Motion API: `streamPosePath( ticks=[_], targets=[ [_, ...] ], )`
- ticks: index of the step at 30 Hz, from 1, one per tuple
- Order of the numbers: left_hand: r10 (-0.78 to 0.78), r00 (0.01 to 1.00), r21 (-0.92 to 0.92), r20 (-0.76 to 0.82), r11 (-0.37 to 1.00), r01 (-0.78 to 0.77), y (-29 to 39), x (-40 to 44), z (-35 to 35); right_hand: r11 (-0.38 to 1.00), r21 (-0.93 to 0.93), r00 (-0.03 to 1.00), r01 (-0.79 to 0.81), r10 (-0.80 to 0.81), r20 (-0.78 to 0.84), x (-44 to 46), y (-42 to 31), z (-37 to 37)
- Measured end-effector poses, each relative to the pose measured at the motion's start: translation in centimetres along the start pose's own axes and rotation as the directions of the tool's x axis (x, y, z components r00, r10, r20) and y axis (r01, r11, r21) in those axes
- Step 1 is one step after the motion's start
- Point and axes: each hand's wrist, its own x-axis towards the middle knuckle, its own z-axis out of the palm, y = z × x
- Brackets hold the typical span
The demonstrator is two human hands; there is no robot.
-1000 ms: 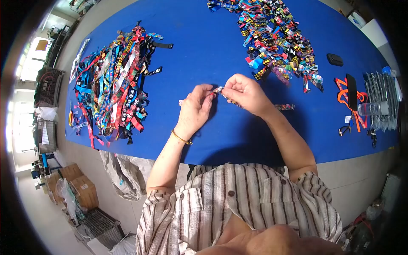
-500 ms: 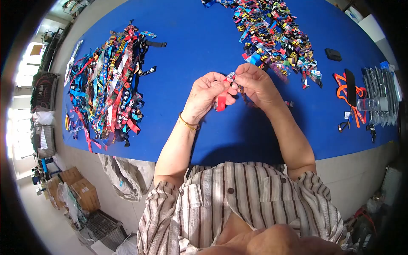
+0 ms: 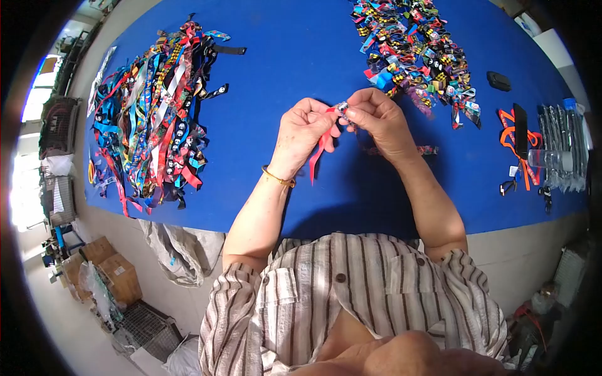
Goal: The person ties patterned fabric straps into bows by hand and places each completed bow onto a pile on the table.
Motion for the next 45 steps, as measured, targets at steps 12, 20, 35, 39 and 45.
streamPosePath(
  ticks=[12,20,35,39,45],
  targets=[
    [0.026,0.999,0.121,-0.038,0.992,-0.021,-0.6,-0.3,0.4,0.989,-0.142,0.998,0.041,-0.035,0.045,-0.2,0.5,0.0],
    [0.030,0.999,0.083,0.032,0.996,-0.033,-0.3,-0.8,0.8,0.978,-0.186,0.995,0.096,-0.095,0.012,-0.1,1.3,-0.3],
    [-0.037,0.996,0.148,0.077,0.989,0.025,-0.1,-0.9,0.8,0.955,-0.292,0.997,0.054,-0.038,0.061,-0.6,0.2,-0.2],
    [-0.040,0.994,0.153,0.101,0.988,0.024,-0.6,-0.8,0.6,0.901,-0.415,0.991,0.124,-0.131,0.014,-0.7,0.1,0.1],
    [-0.007,0.999,0.099,0.053,0.995,0.002,-0.6,-0.8,0.8,0.911,-0.395,0.992,0.117,-0.125,0.007,-0.9,0.1,0.6]
  ],
)
